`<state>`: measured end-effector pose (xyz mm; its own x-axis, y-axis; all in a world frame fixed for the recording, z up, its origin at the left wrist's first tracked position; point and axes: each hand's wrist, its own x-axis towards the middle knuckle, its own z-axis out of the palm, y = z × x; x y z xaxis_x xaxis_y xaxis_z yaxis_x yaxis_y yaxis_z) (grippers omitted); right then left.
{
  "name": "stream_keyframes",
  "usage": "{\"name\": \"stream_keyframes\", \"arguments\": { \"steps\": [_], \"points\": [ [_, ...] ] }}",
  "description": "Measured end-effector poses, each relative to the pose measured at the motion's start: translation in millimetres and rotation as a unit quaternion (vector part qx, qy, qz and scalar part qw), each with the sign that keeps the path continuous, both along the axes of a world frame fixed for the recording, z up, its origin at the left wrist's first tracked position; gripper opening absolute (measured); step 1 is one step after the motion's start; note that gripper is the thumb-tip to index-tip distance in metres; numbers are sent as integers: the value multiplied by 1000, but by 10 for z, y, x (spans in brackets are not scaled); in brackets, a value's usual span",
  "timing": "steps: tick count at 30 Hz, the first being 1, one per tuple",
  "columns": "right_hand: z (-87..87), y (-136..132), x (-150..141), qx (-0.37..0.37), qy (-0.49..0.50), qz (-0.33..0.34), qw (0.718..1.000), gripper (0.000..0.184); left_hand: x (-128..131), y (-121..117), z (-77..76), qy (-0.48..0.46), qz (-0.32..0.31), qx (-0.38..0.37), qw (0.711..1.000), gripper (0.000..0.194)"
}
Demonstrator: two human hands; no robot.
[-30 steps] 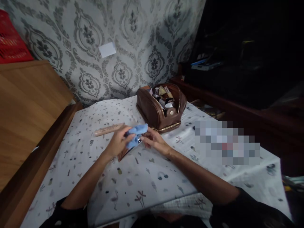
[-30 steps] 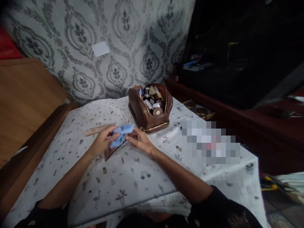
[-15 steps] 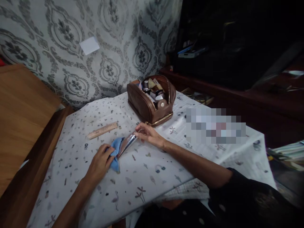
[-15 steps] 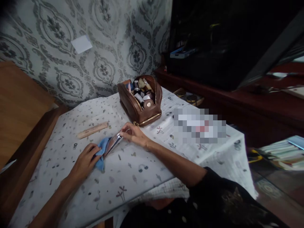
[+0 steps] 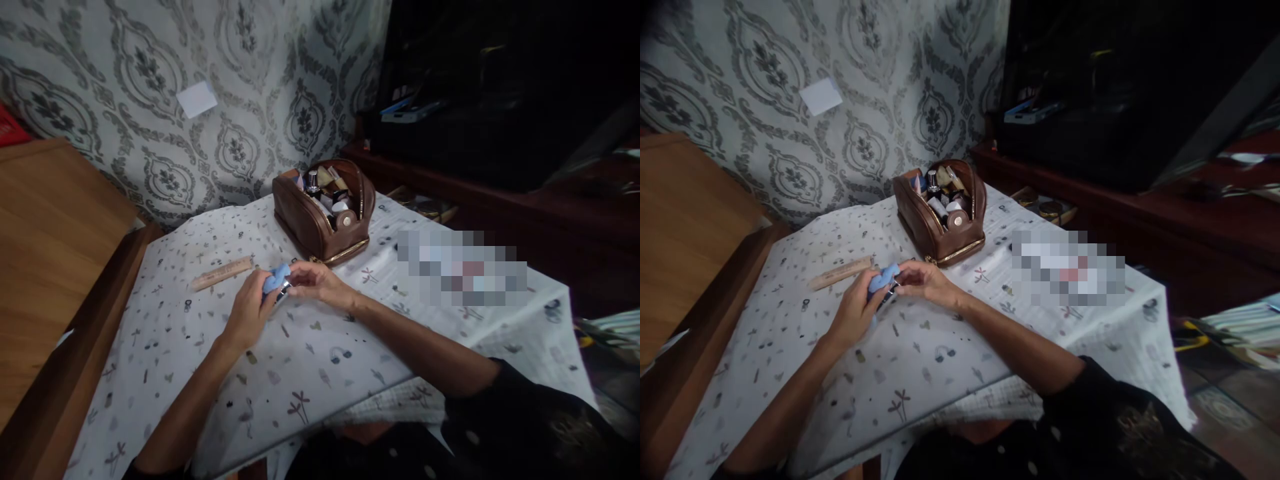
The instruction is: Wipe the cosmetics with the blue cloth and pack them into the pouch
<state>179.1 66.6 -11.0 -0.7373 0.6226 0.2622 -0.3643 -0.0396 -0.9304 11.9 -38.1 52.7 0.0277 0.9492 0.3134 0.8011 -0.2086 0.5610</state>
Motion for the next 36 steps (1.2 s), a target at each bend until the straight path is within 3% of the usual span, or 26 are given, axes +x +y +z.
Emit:
{"name": "stream_keyframes", "arguments": {
  "steps": [8, 13, 18, 22, 25, 28, 31, 36],
  "points": [
    [54, -5, 24, 26, -39, -1, 999, 39, -355, -252, -254, -20, 65, -103, 992, 33],
    [64, -29, 28, -13, -37, 24, 999, 39, -479, -307, -419, 9, 126, -52, 991, 39],
    [71, -26, 12, -24, -42, -24, 999, 44, -486, -271, -305, 13, 190, 35, 981, 37],
    [42, -22, -15, -58, -53, -32, 996, 44, -276, -236, -173, 3, 112, 104, 988, 35],
    [34, -40, -11, -92, -41, 2, 995, 45, -57, -190, -202, 132, 12, 153, 979, 35],
    [47, -53, 13, -95, -40, 17, 994, 45, 51, -154, -283, 270, -41, 196, 942, 41],
    [52, -42, 20, -96, -47, 18, 994, 48, -23, -170, -308, 319, -54, 224, 919, 43],
    [13, 1, -29, -79, -88, -23, 993, 47, -361, -312, -265, 359, -58, 216, 906, 42]
  ]
}}
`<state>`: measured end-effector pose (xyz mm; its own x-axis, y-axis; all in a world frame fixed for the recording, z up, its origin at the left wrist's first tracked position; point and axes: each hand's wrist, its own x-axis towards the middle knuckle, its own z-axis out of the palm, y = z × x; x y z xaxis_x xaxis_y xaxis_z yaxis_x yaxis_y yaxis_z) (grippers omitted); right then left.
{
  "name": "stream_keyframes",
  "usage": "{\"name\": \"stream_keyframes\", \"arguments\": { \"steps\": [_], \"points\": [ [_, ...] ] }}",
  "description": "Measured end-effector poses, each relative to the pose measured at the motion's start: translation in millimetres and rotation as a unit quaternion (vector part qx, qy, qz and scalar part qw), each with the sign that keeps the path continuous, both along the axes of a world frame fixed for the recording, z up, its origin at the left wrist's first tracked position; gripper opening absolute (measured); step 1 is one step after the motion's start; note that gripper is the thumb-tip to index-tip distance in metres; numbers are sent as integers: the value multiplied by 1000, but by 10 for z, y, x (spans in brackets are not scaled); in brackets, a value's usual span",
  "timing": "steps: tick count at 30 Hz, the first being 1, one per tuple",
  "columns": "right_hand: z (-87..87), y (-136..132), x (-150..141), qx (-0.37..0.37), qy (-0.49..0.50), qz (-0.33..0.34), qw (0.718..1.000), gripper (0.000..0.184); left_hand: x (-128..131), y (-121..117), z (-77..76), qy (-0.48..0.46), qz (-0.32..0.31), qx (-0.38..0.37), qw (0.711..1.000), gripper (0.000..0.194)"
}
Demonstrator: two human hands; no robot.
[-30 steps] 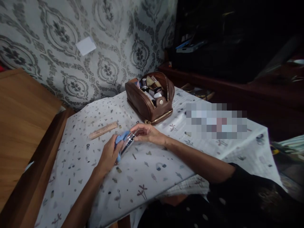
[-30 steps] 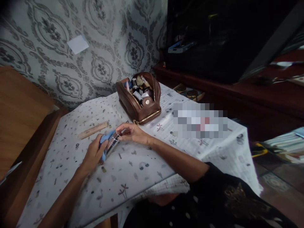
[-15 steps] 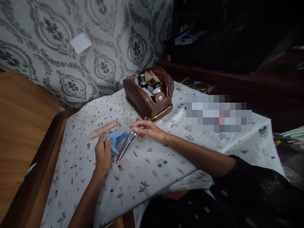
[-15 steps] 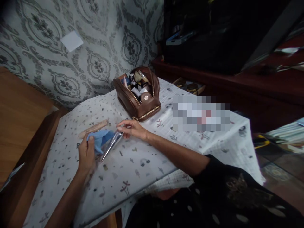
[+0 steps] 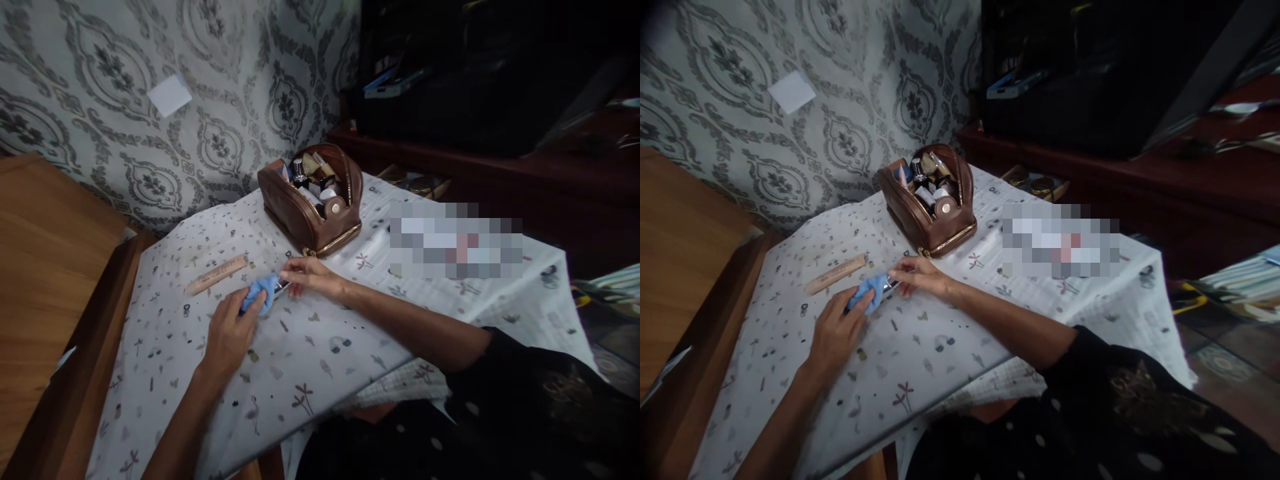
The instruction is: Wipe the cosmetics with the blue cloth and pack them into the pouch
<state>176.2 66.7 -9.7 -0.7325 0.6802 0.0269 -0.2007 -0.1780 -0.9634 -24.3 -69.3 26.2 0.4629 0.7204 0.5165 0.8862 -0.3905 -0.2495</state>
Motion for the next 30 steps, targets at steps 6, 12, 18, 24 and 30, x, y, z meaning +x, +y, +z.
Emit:
{"name": "stream_keyframes", "arguments": {
  "steps": [6, 12, 18, 24, 30],
  "points": [
    [-11, -1, -13, -7, -4, -38, 999, 44, -315, -81, -75, -52, 55, -37, 996, 37],
    [-9, -1, 6, 20, 18, -4, 1000, 49, -219, 25, -112, -79, 85, -16, 993, 37],
    [-69, 20, -18, 60, -23, 1, 998, 48, 209, 135, -151, -25, -3, 11, 1000, 44],
    [-52, 15, -8, 68, -50, -14, 996, 47, 23, 101, -236, -13, 56, 5, 998, 39],
    [-55, 9, -4, 79, -48, -13, 996, 44, -203, 42, -255, -34, 99, -95, 990, 49]
  ]
}}
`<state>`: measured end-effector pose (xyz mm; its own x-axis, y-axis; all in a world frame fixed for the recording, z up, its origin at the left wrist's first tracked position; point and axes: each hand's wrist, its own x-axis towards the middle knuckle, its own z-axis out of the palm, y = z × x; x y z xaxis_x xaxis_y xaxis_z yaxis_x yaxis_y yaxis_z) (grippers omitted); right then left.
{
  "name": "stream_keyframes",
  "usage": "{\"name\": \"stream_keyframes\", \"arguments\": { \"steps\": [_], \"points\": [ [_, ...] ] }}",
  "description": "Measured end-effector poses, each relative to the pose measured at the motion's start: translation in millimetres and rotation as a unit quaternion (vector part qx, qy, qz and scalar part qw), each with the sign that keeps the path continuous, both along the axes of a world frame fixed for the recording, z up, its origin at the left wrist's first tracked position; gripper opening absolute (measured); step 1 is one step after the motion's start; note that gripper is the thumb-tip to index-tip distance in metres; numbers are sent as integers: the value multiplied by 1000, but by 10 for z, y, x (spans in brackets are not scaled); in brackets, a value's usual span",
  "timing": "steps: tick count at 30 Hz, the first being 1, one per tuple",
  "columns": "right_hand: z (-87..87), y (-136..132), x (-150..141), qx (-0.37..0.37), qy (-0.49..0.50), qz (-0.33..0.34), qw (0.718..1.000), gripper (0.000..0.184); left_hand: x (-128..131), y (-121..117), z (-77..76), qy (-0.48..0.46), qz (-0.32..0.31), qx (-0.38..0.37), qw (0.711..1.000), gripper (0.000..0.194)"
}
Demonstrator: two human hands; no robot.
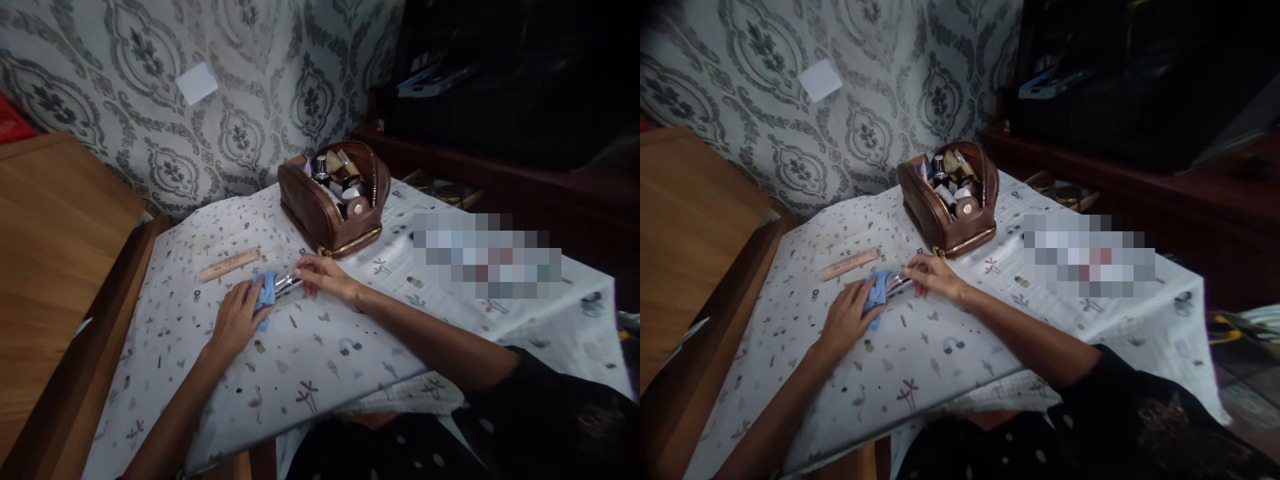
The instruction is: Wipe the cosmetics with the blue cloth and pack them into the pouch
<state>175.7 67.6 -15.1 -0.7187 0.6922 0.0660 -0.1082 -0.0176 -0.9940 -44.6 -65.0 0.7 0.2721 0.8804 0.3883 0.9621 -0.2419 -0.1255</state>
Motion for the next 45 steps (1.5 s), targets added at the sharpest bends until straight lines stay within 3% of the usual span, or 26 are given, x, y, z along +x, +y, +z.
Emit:
{"name": "stream_keyframes", "arguments": {
  "steps": [8, 12, 20, 26, 31, 38, 45],
  "points": [
    [-37, -24, -3, 18, -5, -36, 999, 51, 109, 213, -63, -47, 25, -61, 997, 44],
    [-50, -17, 18, 50, -18, -28, 998, 48, 68, 220, -100, -64, -10, -55, 996, 40],
    [8, -22, 128, 212, -34, -8, 977, 34, -42, 181, -158, -138, -42, -57, 988, 40],
    [-40, -29, 119, 193, -27, 8, 981, 54, -39, 153, -173, -129, -39, -50, 990, 39],
    [-23, -24, 119, 214, -42, -35, 975, 45, -30, 146, -184, -127, -36, -52, 990, 37],
    [100, -103, 160, 259, -182, -55, 947, 51, -6, 134, -171, -128, -46, -52, 989, 39],
    [81, -91, 154, 313, -135, -33, 940, 47, -1, 134, -177, -131, -45, -34, 990, 38]
  ]
}}
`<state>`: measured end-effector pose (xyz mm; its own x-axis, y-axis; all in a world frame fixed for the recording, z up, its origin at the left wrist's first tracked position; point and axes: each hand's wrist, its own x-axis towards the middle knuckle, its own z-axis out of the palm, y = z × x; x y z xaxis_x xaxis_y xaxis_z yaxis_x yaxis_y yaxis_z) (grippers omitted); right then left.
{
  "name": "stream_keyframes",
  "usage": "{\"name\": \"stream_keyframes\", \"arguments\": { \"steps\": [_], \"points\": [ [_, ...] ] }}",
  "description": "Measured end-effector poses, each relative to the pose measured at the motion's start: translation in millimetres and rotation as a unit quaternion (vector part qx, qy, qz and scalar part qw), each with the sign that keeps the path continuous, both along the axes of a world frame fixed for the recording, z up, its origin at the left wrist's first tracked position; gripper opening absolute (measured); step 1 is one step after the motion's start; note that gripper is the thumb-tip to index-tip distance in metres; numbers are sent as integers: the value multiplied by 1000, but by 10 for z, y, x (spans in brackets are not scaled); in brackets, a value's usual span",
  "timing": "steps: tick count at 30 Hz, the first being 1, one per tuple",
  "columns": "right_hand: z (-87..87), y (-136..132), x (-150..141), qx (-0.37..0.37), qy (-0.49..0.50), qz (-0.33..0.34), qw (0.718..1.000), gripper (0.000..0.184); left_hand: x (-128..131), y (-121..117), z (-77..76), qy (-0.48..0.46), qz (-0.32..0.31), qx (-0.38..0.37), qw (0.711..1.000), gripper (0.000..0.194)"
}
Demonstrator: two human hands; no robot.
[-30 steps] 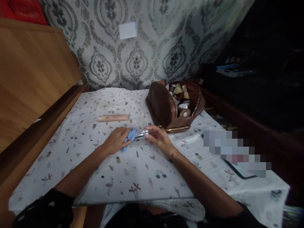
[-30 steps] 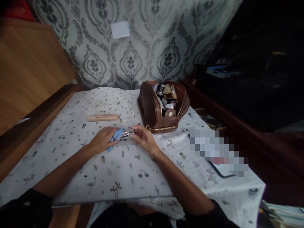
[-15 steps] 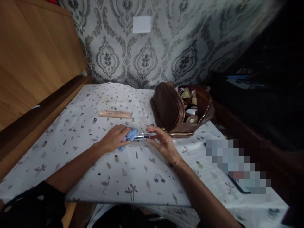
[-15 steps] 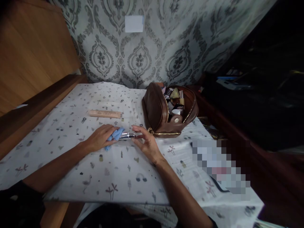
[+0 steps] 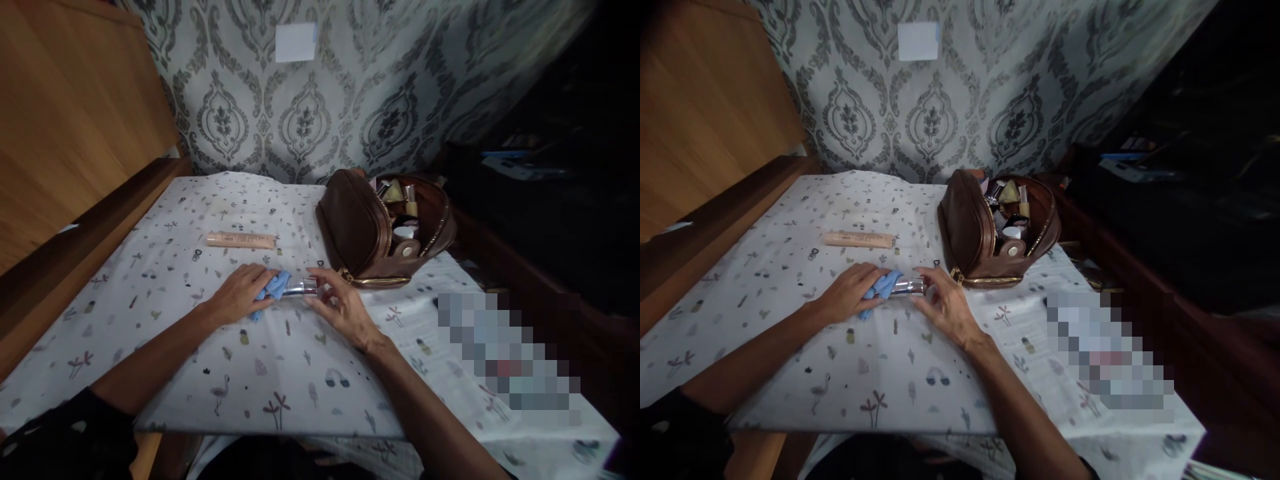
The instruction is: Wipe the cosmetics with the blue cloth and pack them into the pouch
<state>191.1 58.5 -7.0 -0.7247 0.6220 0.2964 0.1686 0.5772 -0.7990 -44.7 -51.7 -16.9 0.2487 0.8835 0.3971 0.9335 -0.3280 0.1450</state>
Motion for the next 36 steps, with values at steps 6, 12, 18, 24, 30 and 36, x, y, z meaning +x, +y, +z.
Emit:
{"name": "stream_keyframes", "arguments": {
  "steps": [6, 12, 18, 24, 30, 36],
  "points": [
    [-34, 8, -4, -18, 6, -9, 1000, 37, -12, 5, 8, 14, -5, 16, 1000, 35],
    [35, -15, -25, -37, 2, -16, 999, 43, -37, -19, 40, 50, 1, 47, 998, 34],
    [20, -30, -53, -59, 0, -13, 998, 48, 286, 6, 155, 195, -18, 161, 967, 37],
    [6, -26, -87, -109, 23, -13, 994, 52, 302, 130, 239, 230, -5, 123, 965, 36],
    [-18, -52, -120, -136, 44, -17, 990, 52, -71, 203, 129, 188, 2, 133, 973, 39],
    [-33, -33, -137, -162, 93, -20, 982, 46, -135, 413, 148, 132, 8, 174, 976, 43]
  ]
}}
